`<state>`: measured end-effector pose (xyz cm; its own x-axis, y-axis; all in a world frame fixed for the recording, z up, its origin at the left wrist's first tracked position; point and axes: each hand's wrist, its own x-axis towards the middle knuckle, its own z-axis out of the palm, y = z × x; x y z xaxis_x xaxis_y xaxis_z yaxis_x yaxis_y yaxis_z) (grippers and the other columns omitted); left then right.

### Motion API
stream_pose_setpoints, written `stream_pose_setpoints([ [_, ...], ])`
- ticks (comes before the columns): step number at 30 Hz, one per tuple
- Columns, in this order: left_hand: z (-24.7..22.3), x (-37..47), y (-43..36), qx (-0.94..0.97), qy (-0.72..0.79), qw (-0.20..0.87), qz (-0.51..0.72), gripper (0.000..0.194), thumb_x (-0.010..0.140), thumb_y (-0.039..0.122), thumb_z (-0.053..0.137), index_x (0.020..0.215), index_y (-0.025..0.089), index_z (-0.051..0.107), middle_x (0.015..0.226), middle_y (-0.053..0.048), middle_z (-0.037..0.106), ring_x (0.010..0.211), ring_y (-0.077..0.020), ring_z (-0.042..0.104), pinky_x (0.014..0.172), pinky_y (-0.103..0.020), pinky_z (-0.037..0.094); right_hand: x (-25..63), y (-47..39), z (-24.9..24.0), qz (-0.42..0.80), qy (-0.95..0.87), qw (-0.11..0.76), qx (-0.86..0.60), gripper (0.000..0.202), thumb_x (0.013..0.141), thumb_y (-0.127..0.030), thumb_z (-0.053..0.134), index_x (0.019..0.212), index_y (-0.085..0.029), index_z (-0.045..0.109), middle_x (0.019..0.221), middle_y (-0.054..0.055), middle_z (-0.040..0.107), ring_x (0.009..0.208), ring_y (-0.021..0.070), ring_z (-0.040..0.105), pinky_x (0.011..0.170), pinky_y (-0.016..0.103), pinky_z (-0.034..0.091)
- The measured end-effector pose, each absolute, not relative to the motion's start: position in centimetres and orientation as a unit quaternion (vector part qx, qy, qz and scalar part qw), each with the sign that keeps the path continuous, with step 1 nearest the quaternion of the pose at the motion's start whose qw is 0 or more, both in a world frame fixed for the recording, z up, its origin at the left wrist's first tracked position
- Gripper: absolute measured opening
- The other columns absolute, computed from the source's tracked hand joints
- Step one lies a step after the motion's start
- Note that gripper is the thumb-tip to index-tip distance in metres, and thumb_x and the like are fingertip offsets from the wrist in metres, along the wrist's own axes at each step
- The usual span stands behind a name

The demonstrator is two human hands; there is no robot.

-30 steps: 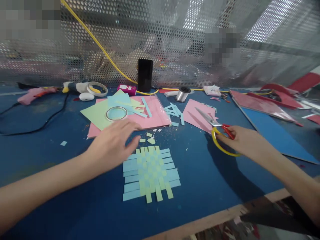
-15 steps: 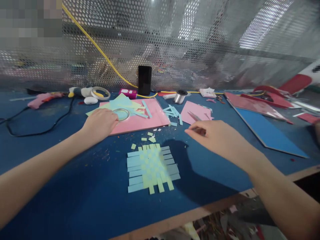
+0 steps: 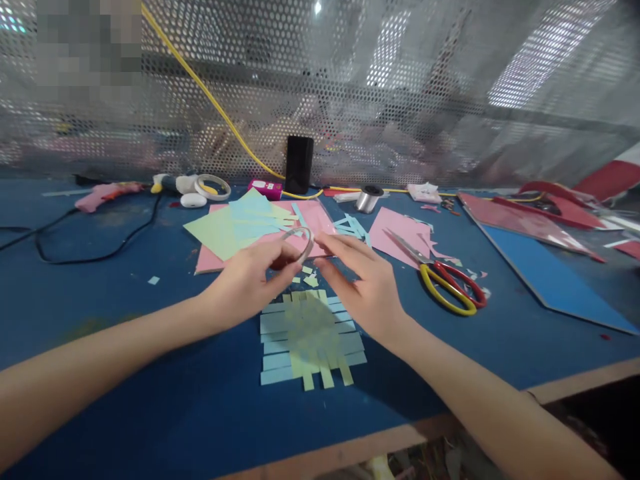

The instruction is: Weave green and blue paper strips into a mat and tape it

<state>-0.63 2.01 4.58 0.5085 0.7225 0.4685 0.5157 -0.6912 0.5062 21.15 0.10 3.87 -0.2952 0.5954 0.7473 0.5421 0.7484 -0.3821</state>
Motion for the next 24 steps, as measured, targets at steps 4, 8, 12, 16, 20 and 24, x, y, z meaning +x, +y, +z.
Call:
stream_pose_setpoints([
  [4, 3.9, -0.7, 1.4, 0.871, 0.328, 0.162, 0.329, 0.014, 0.105, 0.027, 0.051, 0.107, 0.018, 0.061, 0.092, -0.002, 0.074, 0.079, -0.0144, 0.071, 0.070, -0.024, 0.054, 21.0, 0.1, 3.3, 0.058, -0.787, 0.494, -0.364, 0.034, 0.098, -0.018, 0.068, 0.130, -0.027, 0.072, 0.123, 0.008, 0.076, 0.113, 0.0221, 0.073, 0.096, 0.040, 0.063],
  [8, 3.6, -0.7, 1.2, 0.893, 0.306, 0.158, 0.289, 0.013, 0.104, 0.022, 0.044, 0.107, 0.016, 0.055, 0.092, -0.006, 0.072, 0.080, -0.0187, 0.071, 0.067, -0.028, 0.053, 20.8, -0.3, 3.1, 0.093, -0.777, 0.500, -0.371, 0.032, 0.095, -0.015, 0.071, 0.124, -0.029, 0.075, 0.117, 0.003, 0.078, 0.104, 0.0190, 0.076, 0.090, 0.035, 0.066],
  [12, 3.4, -0.3, 1.0, 0.908, 0.297, 0.158, 0.250, 0.014, 0.104, 0.021, 0.038, 0.101, 0.017, 0.051, 0.087, -0.009, 0.069, 0.075, -0.0214, 0.069, 0.060, -0.030, 0.049, 20.6, -0.6, 3.0, 0.096, -0.780, 0.495, -0.370, 0.021, 0.093, -0.014, 0.074, 0.107, -0.029, 0.080, 0.109, 0.001, 0.081, 0.101, 0.0201, 0.077, 0.090, 0.037, 0.065],
  [16, 3.5, -0.1, 0.9, 0.905, 0.311, 0.168, 0.237, 0.022, 0.104, 0.019, 0.034, 0.092, 0.018, 0.053, 0.085, -0.007, 0.068, 0.073, -0.0198, 0.067, 0.065, -0.031, 0.049, 20.5, -0.4, 3.0, 0.084, -0.774, 0.503, -0.376, 0.014, 0.092, -0.016, 0.076, 0.097, -0.028, 0.078, 0.099, 0.002, 0.078, 0.091, 0.0189, 0.075, 0.084, 0.037, 0.064],
  [20, 3.7, 0.1, 1.0, 0.883, 0.346, 0.183, 0.260, 0.028, 0.101, 0.017, 0.035, 0.081, 0.019, 0.055, 0.075, -0.004, 0.064, 0.068, -0.0168, 0.062, 0.065, -0.029, 0.047, 20.3, -0.4, 2.9, 0.079, -0.790, 0.493, -0.356, 0.011, 0.093, -0.016, 0.073, 0.095, -0.026, 0.074, 0.095, 0.002, 0.077, 0.090, 0.0188, 0.075, 0.084, 0.036, 0.063],
  [24, 3.8, 0.1, 1.1, 0.856, 0.373, 0.205, 0.294, 0.029, 0.095, 0.015, 0.042, 0.070, 0.019, 0.056, 0.063, 0.001, 0.059, 0.059, -0.0126, 0.054, 0.056, -0.026, 0.038, 20.1, -0.7, 2.9, 0.063, -0.806, 0.478, -0.342, 0.013, 0.095, -0.014, 0.068, 0.096, -0.026, 0.074, 0.097, 0.004, 0.079, 0.092, 0.0200, 0.076, 0.085, 0.037, 0.063],
])
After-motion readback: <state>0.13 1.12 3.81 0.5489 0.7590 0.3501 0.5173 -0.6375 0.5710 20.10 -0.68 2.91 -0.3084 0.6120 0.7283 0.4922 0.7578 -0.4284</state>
